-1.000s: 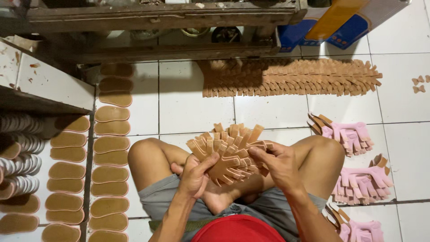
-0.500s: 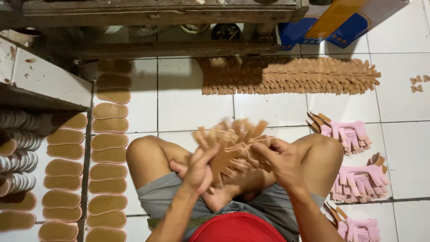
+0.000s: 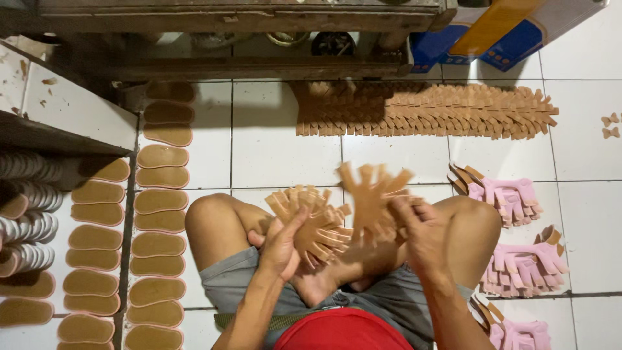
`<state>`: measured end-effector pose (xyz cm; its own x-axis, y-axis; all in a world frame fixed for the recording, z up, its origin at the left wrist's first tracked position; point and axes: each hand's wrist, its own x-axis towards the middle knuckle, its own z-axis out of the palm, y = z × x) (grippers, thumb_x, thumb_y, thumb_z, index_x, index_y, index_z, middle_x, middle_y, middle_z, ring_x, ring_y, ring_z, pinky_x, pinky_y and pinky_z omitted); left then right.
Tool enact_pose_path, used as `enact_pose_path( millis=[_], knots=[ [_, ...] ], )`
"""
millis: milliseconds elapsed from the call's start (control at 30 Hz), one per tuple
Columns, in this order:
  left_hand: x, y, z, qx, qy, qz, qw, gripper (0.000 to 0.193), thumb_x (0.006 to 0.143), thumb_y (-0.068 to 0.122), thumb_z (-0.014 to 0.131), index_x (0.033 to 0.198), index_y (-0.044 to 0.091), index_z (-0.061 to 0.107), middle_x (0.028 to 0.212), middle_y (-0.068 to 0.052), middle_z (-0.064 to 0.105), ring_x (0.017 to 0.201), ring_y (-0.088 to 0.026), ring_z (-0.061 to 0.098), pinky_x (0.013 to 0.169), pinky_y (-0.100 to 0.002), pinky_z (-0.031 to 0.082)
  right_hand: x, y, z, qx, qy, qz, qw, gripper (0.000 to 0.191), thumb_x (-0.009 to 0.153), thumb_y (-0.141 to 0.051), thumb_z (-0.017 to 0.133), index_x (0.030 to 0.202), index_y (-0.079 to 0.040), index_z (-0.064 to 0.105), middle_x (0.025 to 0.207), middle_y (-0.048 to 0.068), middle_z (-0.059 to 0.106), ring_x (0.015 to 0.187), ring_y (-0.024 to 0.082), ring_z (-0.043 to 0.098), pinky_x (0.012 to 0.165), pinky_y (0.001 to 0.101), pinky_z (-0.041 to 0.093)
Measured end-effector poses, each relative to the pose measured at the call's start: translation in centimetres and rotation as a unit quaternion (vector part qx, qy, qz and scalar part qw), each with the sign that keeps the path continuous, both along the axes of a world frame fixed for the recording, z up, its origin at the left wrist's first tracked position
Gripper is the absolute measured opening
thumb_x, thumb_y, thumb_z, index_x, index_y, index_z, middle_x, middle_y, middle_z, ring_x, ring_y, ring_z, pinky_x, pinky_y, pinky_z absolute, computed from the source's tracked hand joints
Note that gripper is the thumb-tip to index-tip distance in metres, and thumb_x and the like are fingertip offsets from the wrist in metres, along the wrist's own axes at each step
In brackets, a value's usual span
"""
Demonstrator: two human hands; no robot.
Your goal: The person sits on the floor and uses a toothbrush to apply a yellow paste from a bowl onto a small metal tin and a rock. They then pick up and separate stacks of brown, hand-shaped foam pieces, arranging them on the floor.
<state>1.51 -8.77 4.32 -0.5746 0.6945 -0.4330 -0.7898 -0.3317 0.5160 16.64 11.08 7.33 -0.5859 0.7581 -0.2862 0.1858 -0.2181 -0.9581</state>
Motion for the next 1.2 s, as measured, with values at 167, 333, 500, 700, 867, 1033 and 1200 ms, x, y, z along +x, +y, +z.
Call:
enact_pose_path(
  millis=[167,333,500,700,867,1033,1200],
  knots=[
    [0.3,1.0,0.9,0.018,-0.046,-0.007,0.999,0.048,0.098,0.019,0.066,0.137,-0.004,0.051,0.126,-0.018,0.067,0.114,-0.028,0.067,0.101,-0.044,0.055,-0.1,0.0,-1.7,-0.004,0.013,0.052,0.999,0.023,0.101,-0.021,0.066,0.105,0.000,0.075,0.080,-0.003,0.066,0.065,0.004,0.052,0.054,0.0196,0.043],
    [1.5,2.3,1.5,0.059,-0.051,-0.028,0.997,0.053,0.091,0.013,0.067,0.140,0.005,0.049,0.128,-0.011,0.067,0.117,-0.022,0.067,0.102,-0.040,0.055,-0.1,-1.2,-4.0,0.105,-0.028,0.168,0.980,0.036,0.111,-0.022,0.050,0.103,0.001,0.077,0.075,0.001,0.070,0.067,0.006,0.060,0.099,0.0140,0.038],
    [1.0,1.2,0.9,0.019,-0.033,-0.079,0.996,0.049,0.095,0.009,0.068,0.138,-0.006,0.050,0.126,-0.019,0.067,0.115,-0.027,0.067,0.100,-0.041,0.056,0.4,-0.9,-3.5,-0.020,0.108,0.163,0.980,0.033,0.107,-0.023,0.055,0.100,0.004,0.072,0.092,0.003,0.070,0.081,0.008,0.062,0.075,0.0226,0.051],
    [0.1,-0.1,0.0,0.003,-0.010,-0.042,0.999,0.050,0.093,0.009,0.068,0.137,-0.006,0.051,0.127,-0.019,0.068,0.115,-0.028,0.067,0.100,-0.042,0.055,-0.4,0.5,-2.4,-0.084,0.051,-0.082,0.992,0.028,0.109,-0.021,0.056,0.113,0.003,0.070,0.094,0.005,0.070,0.076,0.011,0.062,0.064,0.0239,0.051],
    [0.3,0.5,-0.1,0.042,-0.006,-0.042,0.998,0.053,0.094,0.009,0.067,0.143,-0.002,0.046,0.133,-0.017,0.063,0.121,-0.027,0.064,0.104,-0.043,0.053,-0.9,-0.3,-2.7,0.022,0.015,0.087,0.996,0.035,0.110,-0.023,0.052,0.116,0.004,0.073,0.098,0.006,0.073,0.084,0.011,0.065,0.074,0.0226,0.053],
    [0.8,1.6,0.2,0.045,-0.030,-0.063,0.997,0.054,0.096,0.012,0.063,0.145,0.003,0.044,0.135,-0.013,0.061,0.124,-0.026,0.061,0.105,-0.041,0.052,-1.4,-2.6,-3.9,-0.018,0.046,0.199,0.979,0.034,0.107,-0.025,0.051,0.122,0.000,0.068,0.098,0.003,0.073,0.087,0.008,0.067,0.076,0.0227,0.056],
    [0.6,1.8,-0.4,0.063,-0.069,-0.038,0.995,0.051,0.097,0.012,0.063,0.143,0.002,0.047,0.133,-0.014,0.064,0.121,-0.026,0.064,0.101,-0.041,0.053,-1.9,-4.1,-6.8,-0.059,0.062,0.165,0.983,0.025,0.102,-0.017,0.060,0.117,0.003,0.062,0.093,0.002,0.067,0.083,0.009,0.061,0.069,0.0253,0.051]
  ],
)
